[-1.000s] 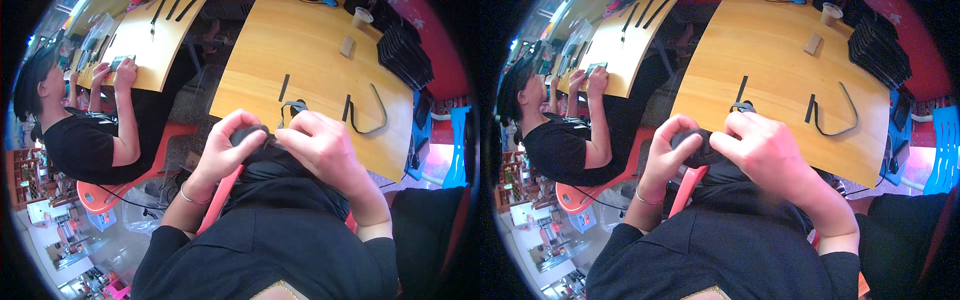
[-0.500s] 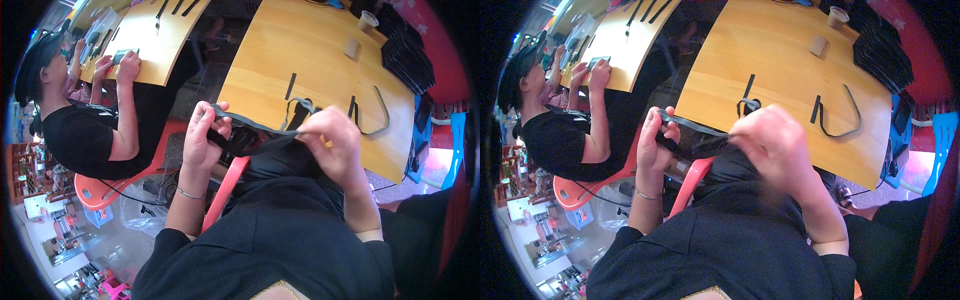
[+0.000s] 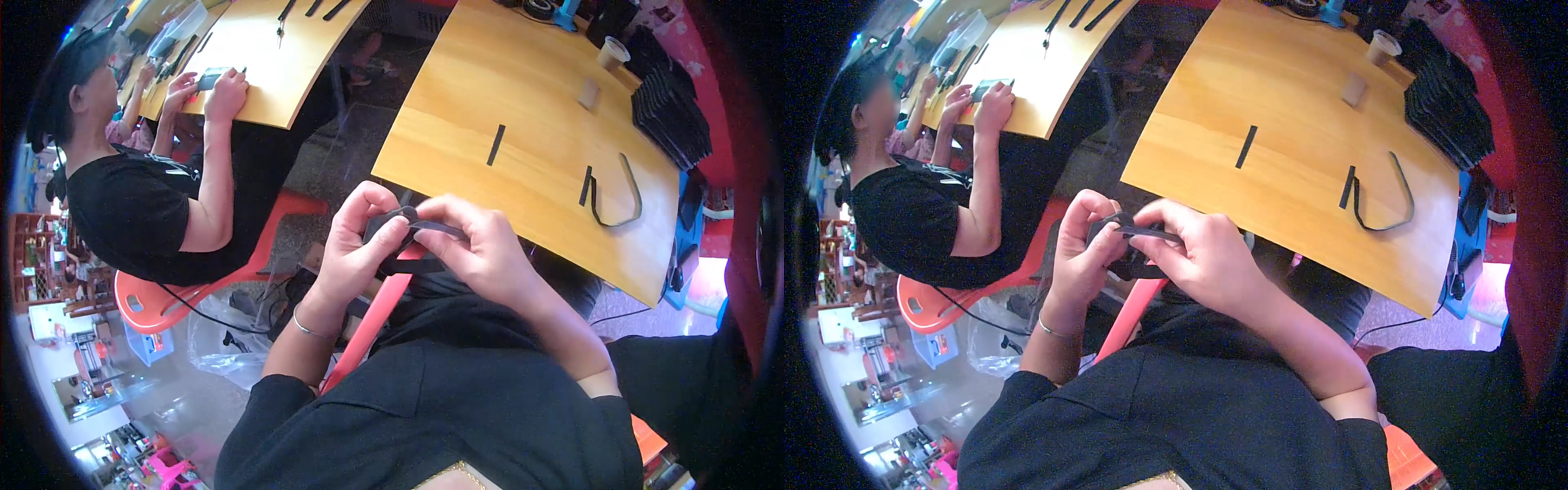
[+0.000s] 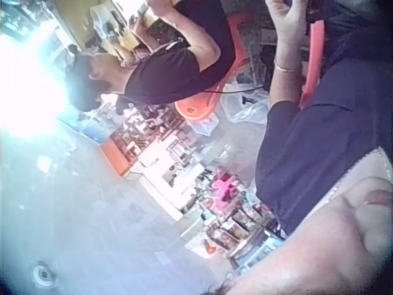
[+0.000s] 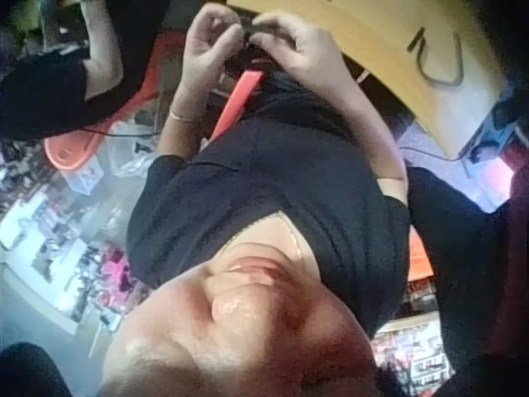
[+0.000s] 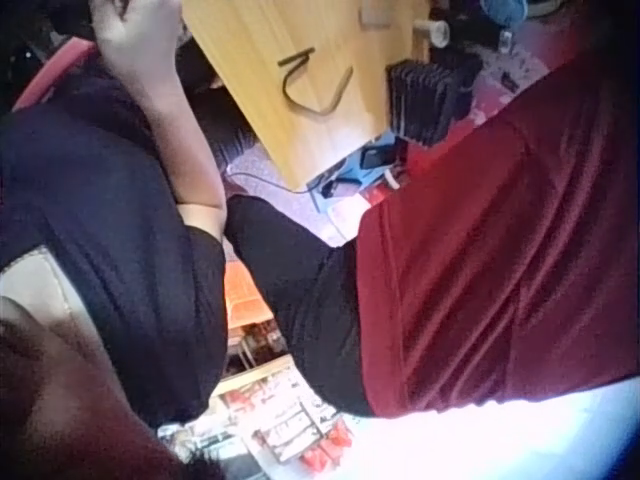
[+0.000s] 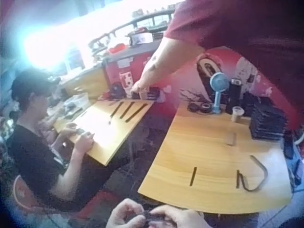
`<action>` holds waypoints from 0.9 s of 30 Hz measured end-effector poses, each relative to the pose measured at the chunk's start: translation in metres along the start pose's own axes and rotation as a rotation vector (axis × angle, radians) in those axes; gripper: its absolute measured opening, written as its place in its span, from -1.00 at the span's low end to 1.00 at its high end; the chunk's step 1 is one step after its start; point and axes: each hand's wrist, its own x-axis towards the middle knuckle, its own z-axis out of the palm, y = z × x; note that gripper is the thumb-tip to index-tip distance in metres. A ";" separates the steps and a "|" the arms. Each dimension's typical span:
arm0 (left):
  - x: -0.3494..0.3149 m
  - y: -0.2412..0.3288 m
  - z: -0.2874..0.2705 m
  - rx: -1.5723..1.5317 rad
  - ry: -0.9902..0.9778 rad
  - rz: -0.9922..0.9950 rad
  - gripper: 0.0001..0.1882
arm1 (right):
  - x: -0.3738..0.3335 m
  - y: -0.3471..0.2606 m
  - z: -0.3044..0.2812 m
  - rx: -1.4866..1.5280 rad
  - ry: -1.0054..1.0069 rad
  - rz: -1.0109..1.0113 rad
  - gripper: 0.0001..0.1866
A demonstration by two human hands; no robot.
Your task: Bundling a stack of folded black fabric items with a strap.
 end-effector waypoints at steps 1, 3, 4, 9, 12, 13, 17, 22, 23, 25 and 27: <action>0.000 0.002 0.000 0.122 0.006 0.062 -0.86 | 0.000 0.002 0.000 -0.002 -0.001 -0.001 -0.83; -0.001 0.007 -0.010 0.194 0.014 0.113 -0.87 | 0.004 -0.001 -0.001 0.000 -0.233 0.071 -0.83; -0.001 0.008 -0.021 0.378 -0.042 0.177 -0.86 | 0.005 -0.006 -0.002 -0.020 -0.262 0.090 -0.77; -0.010 0.017 -0.041 0.621 -0.264 0.262 -0.84 | 0.001 -0.015 -0.005 0.032 -0.463 0.048 -0.79; -0.014 0.013 -0.070 0.991 0.099 0.341 -0.88 | -0.009 -0.019 -0.016 0.084 -0.550 -0.016 -0.71; -0.016 0.012 -0.088 1.014 0.173 0.330 -0.89 | -0.011 -0.019 -0.018 0.077 -0.550 -0.028 -0.71; -0.029 0.010 -0.068 0.527 0.167 0.127 -0.85 | -0.011 -0.019 -0.011 0.330 -0.287 0.111 -0.61; -0.026 0.008 -0.031 0.330 -0.039 0.126 -0.73 | 0.007 -0.030 0.013 0.400 -0.126 0.105 -0.63; -0.026 0.008 -0.028 0.313 -0.058 0.150 -0.72 | 0.010 -0.031 0.016 0.431 -0.123 0.090 -0.64; -0.026 0.000 -0.024 0.311 -0.046 0.199 -0.68 | 0.012 -0.035 0.023 0.471 -0.133 0.090 -0.64; -0.026 -0.002 -0.020 0.272 -0.002 0.241 -0.69 | 0.015 -0.032 0.027 0.463 -0.177 0.074 -0.64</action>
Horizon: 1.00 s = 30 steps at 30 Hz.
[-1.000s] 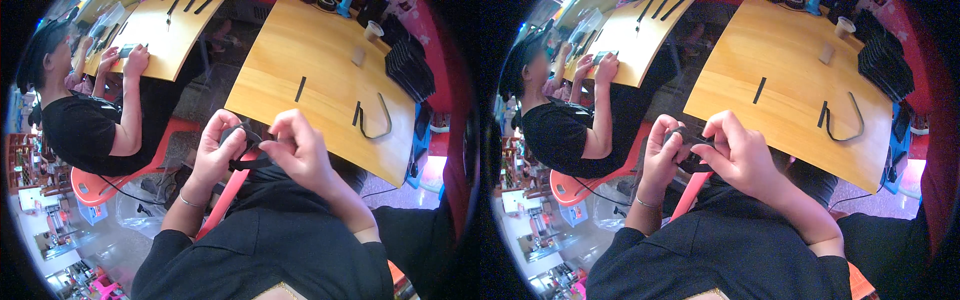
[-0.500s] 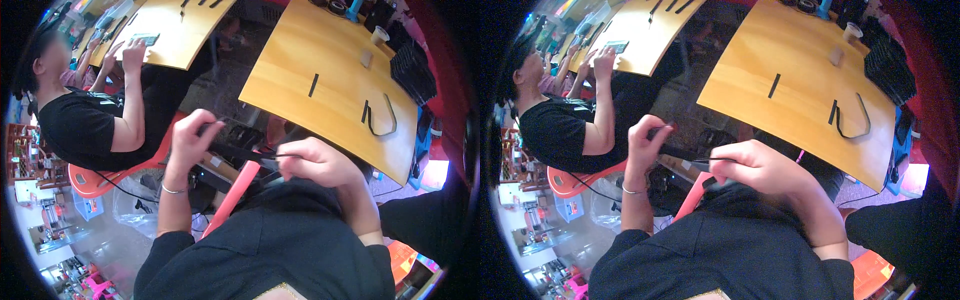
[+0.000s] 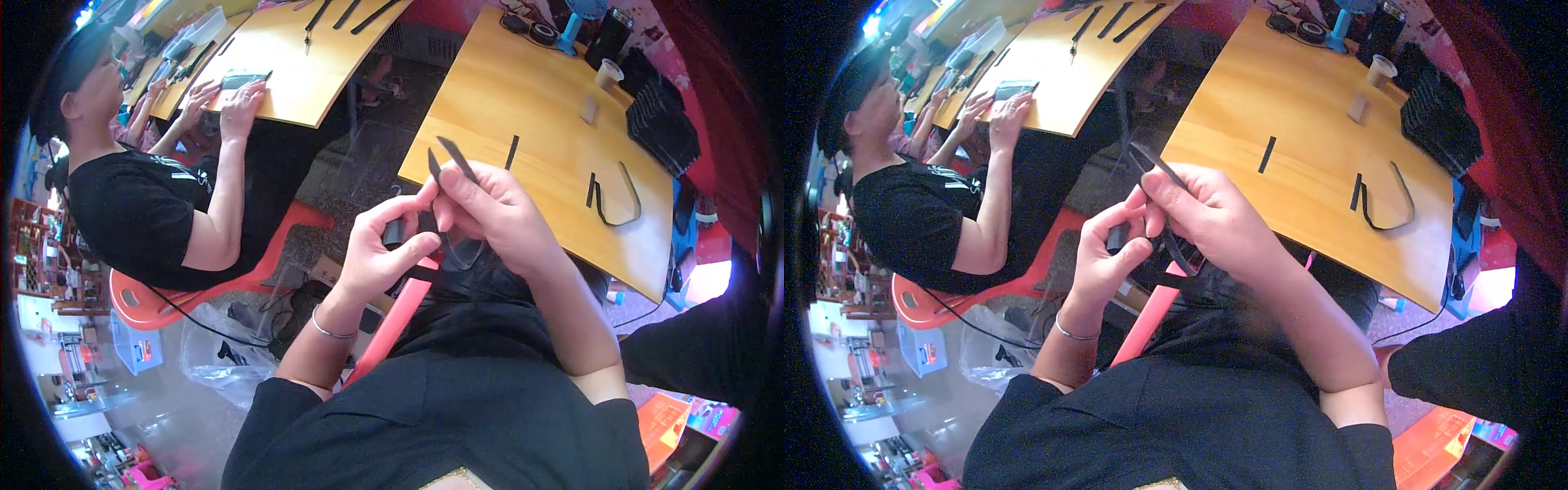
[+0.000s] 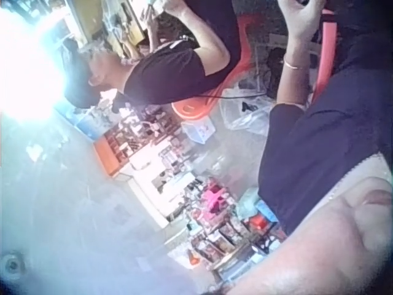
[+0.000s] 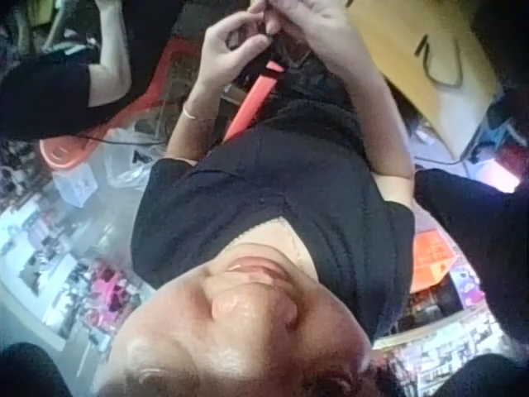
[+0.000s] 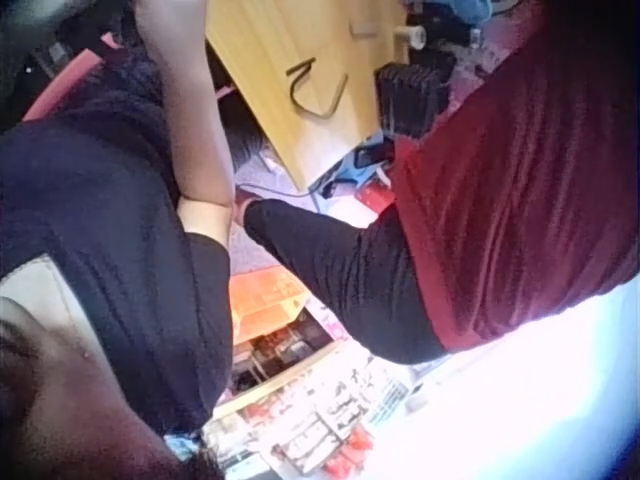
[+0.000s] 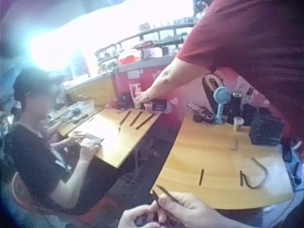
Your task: Bundling a stack of folded black fabric items with a strap.
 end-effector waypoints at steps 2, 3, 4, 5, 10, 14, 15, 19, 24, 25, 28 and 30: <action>0.000 -0.003 0.004 0.017 0.033 -0.024 -0.73 | 0.001 0.003 0.002 -0.015 -0.017 0.012 -0.64; -0.001 -0.004 0.005 0.035 0.062 -0.050 -0.77 | 0.002 0.006 0.003 -0.003 -0.012 0.013 -0.63; 0.000 -0.006 0.004 0.035 0.064 -0.055 -0.77 | 0.003 0.008 0.003 0.010 -0.006 0.015 -0.62; 0.000 -0.007 0.003 0.044 0.063 -0.071 -0.81 | 0.002 0.007 0.004 0.016 -0.004 0.023 -0.62; -0.004 -0.005 -0.011 -0.028 0.213 -0.185 -0.88 | -0.001 -0.005 -0.007 -0.076 0.132 -0.078 -0.53; -0.012 -0.014 -0.028 -0.198 0.288 -0.137 -0.90 | -0.007 0.001 -0.024 0.248 0.352 -0.269 -0.57; -0.015 -0.015 -0.027 -0.198 0.289 -0.137 -0.90 | -0.008 0.001 -0.023 0.271 0.379 -0.282 -0.61; -0.021 -0.016 -0.025 -0.164 0.272 -0.163 -0.89 | -0.011 0.007 -0.029 0.409 0.355 -0.296 -0.65; -0.027 -0.017 -0.030 -0.218 0.248 -0.210 -0.89 | -0.012 0.012 -0.033 0.507 0.282 -0.283 -0.66; -0.027 -0.017 -0.030 -0.219 0.243 -0.206 -0.92 | -0.012 0.013 -0.033 0.544 0.256 -0.285 -0.67; -0.021 -0.012 -0.023 0.029 0.169 -0.200 -0.86 | -0.007 0.007 -0.036 0.624 0.237 -0.329 -0.68; -0.014 -0.006 -0.017 0.082 -0.055 -0.206 -0.55 | 0.000 0.004 -0.031 0.653 0.254 -0.330 -0.69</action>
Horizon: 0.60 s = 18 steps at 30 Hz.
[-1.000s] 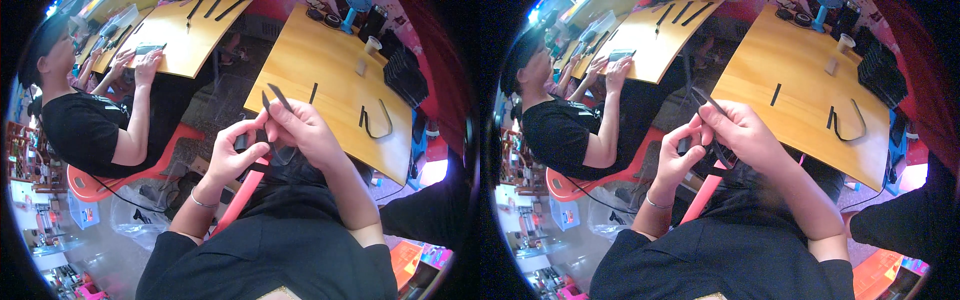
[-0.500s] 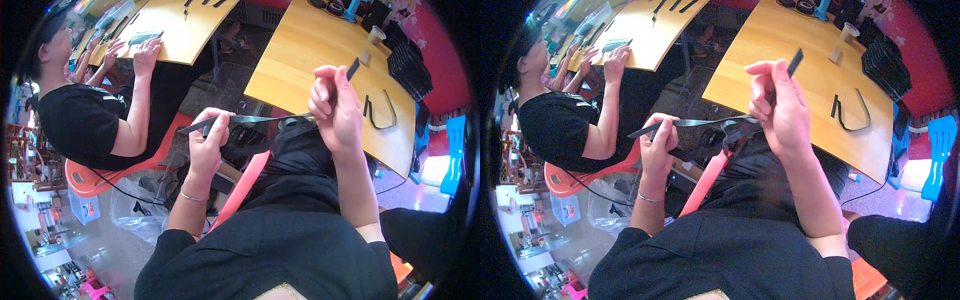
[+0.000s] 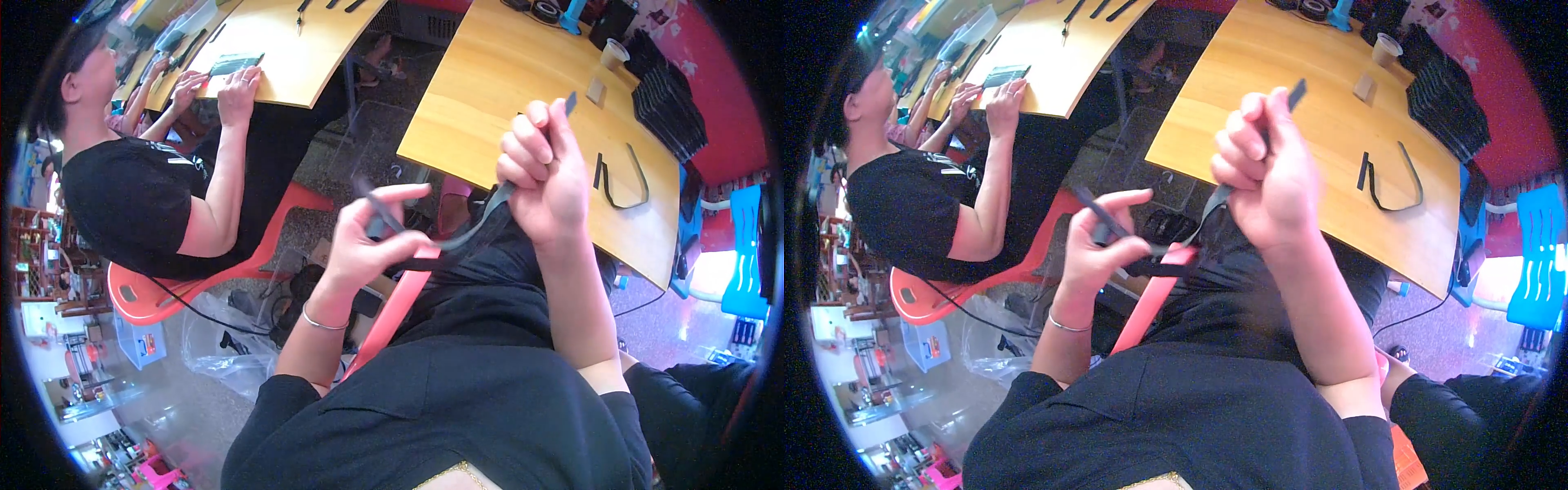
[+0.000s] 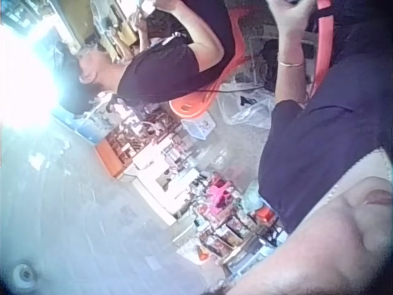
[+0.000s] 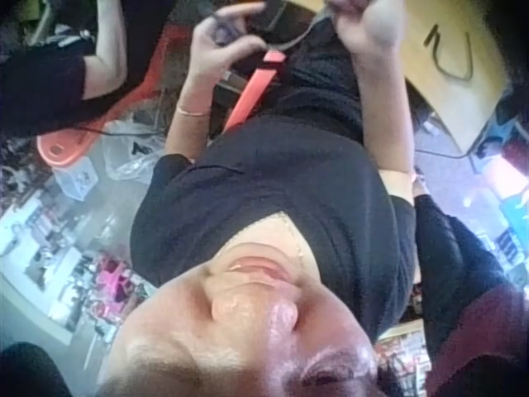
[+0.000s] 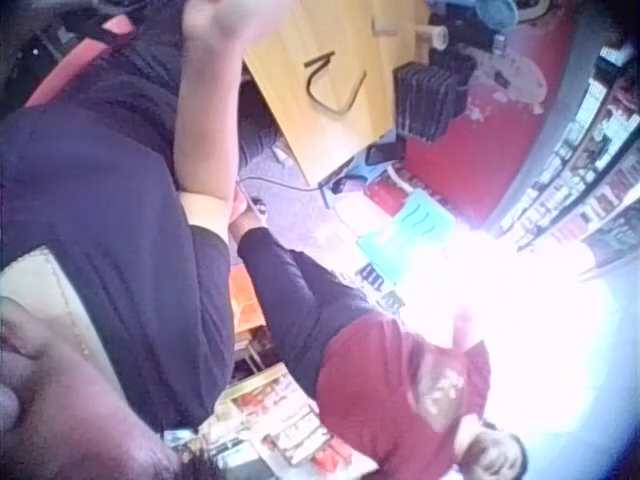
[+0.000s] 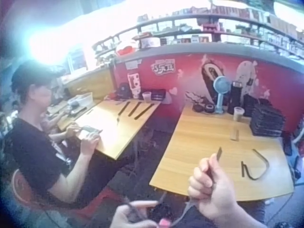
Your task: Bundling a stack of folded black fabric items with a strap.
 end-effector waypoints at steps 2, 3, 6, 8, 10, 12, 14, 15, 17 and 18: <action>0.007 0.014 0.012 0.067 -0.234 0.010 -0.48 | 0.003 0.004 0.006 0.136 -0.162 0.167 -0.69; 0.010 0.007 0.010 0.158 -0.359 0.060 -0.47 | 0.004 0.005 0.010 0.174 -0.212 0.229 -0.68; 0.020 0.004 -0.002 0.365 -0.583 0.155 -0.50 | 0.009 -0.006 0.008 0.238 -0.507 0.352 -0.66; 0.025 0.011 -0.022 0.210 -0.739 0.142 -0.59 | 0.010 -0.016 0.004 0.301 -0.491 0.363 -0.65; 0.024 -0.005 -0.041 -0.174 -0.748 0.093 -0.60 | 0.014 -0.024 0.001 0.529 -0.679 0.391 -0.65; 0.019 -0.018 -0.049 -0.191 -0.668 0.040 -0.70 | 0.014 -0.029 -0.001 0.565 -0.668 0.370 -0.65; 0.009 -0.022 -0.041 -0.222 -0.503 0.026 -0.79 | 0.014 -0.030 -0.004 0.593 -0.695 0.323 -0.65; 0.006 -0.019 -0.042 -0.179 -0.532 -0.054 -0.81 | 0.014 -0.031 -0.008 0.593 -0.696 0.318 -0.65; 0.001 -0.012 -0.042 -0.111 -0.573 -0.186 -0.77 | 0.014 -0.033 -0.016 0.577 -0.728 0.285 -0.65; -0.001 -0.012 -0.041 -0.135 -0.603 -0.200 -0.78 | 0.012 -0.033 -0.017 0.578 -0.730 0.281 -0.65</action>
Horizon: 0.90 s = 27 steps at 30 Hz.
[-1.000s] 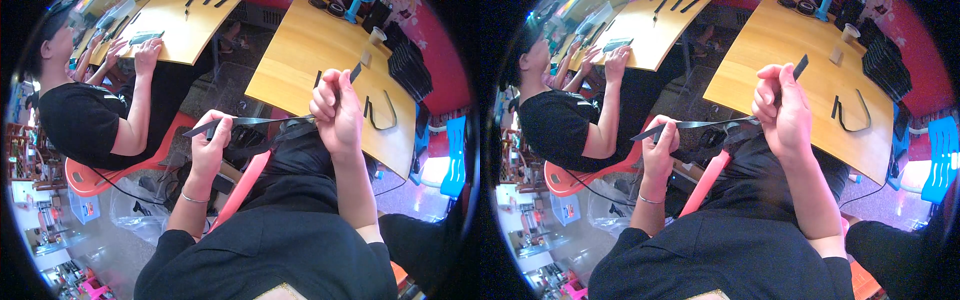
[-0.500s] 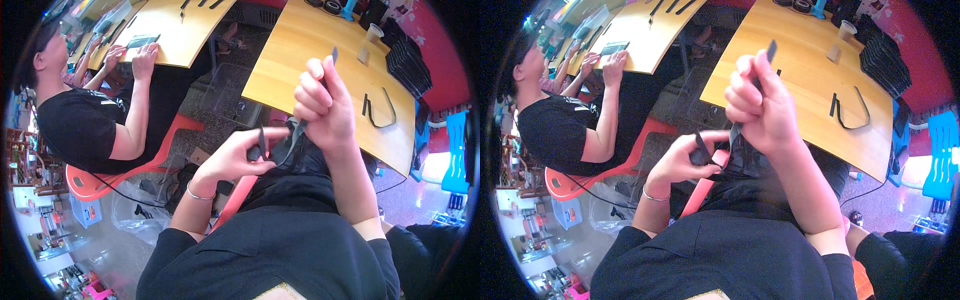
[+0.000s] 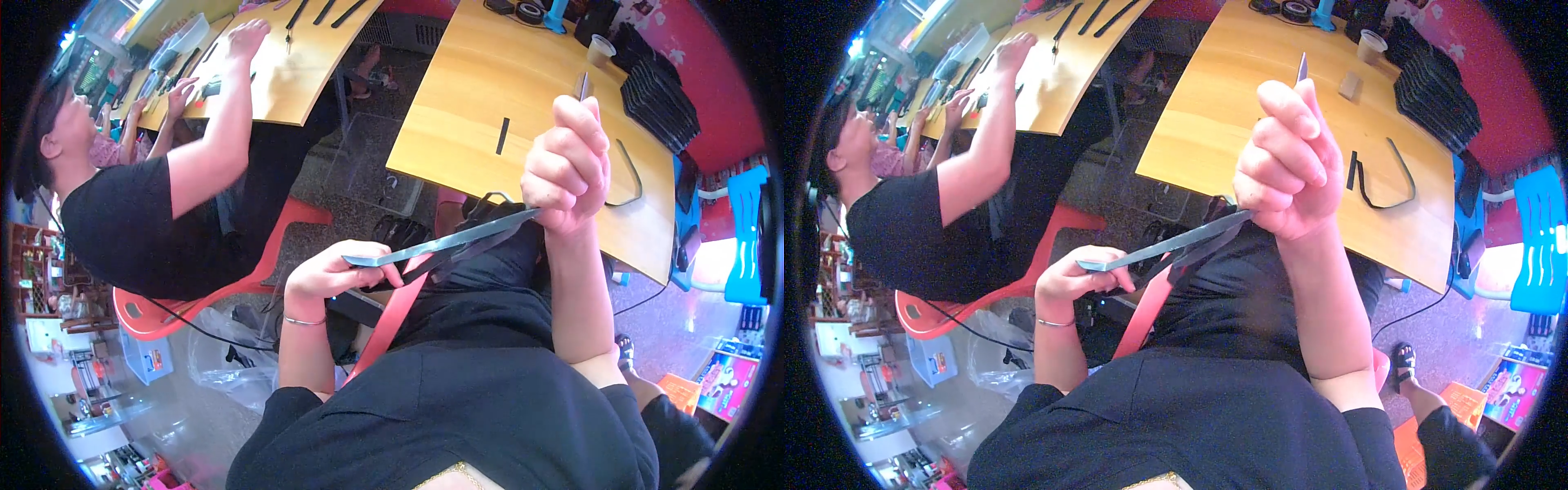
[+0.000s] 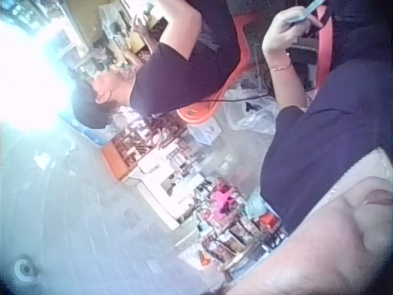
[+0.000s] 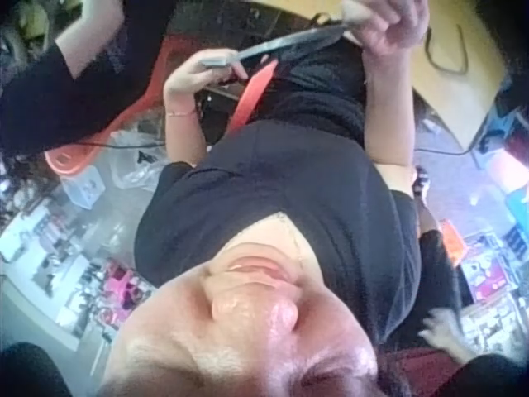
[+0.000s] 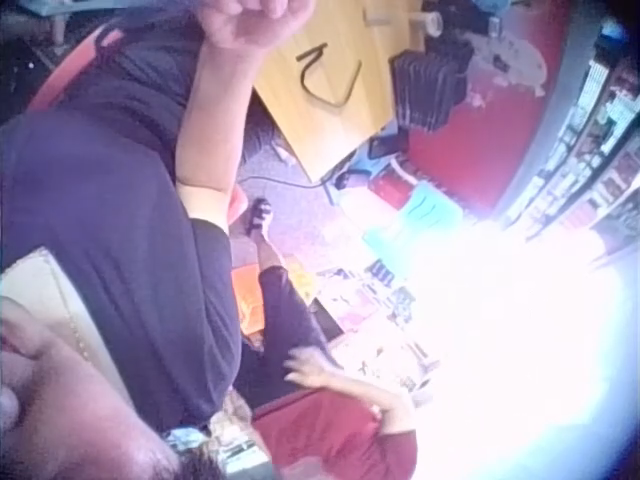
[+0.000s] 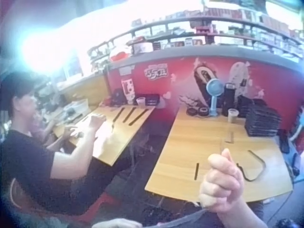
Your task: Bundling a stack of folded black fabric items with a strap.
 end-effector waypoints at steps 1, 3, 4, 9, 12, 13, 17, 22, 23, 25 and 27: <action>0.000 -0.003 0.001 0.041 -0.001 0.060 -0.79 | -0.003 0.001 0.001 0.008 0.041 -0.019 -0.67; -0.006 -0.002 0.005 -0.017 0.124 0.085 -0.82 | -0.005 0.002 0.003 0.017 0.083 -0.040 -0.67; -0.007 -0.001 0.005 -0.077 0.251 0.113 -0.84 | -0.006 0.002 0.003 -0.008 0.127 -0.078 -0.67; 0.001 0.003 0.013 -0.164 0.388 0.169 -0.81 | -0.016 -0.008 -0.004 0.006 0.156 -0.150 -0.69; 0.008 0.008 0.021 -0.190 0.484 0.191 -0.84 | -0.027 -0.006 -0.005 0.025 0.198 -0.220 -0.70; 0.009 0.006 0.022 -0.189 0.578 0.168 -0.84 | -0.030 -0.006 -0.004 0.018 0.210 -0.231 -0.71; 0.013 0.013 0.030 -0.248 0.771 0.134 -0.87 | -0.030 -0.001 -0.005 0.058 0.270 -0.288 -0.72; 0.012 -0.006 0.022 0.572 0.994 0.199 -0.87 | -0.037 0.000 -0.004 -0.012 0.282 -0.309 -0.71; 0.013 -0.003 0.021 0.611 1.017 0.188 -0.87 | -0.042 -0.002 -0.001 -0.051 0.304 -0.325 -0.71; -0.007 -0.008 -0.004 0.407 1.188 0.171 -0.83 | -0.063 -0.030 0.010 -0.017 0.270 -0.376 -0.71; -0.018 -0.002 -0.012 -0.007 1.140 0.139 -0.81 | -0.074 -0.042 0.012 0.001 0.228 -0.445 -0.71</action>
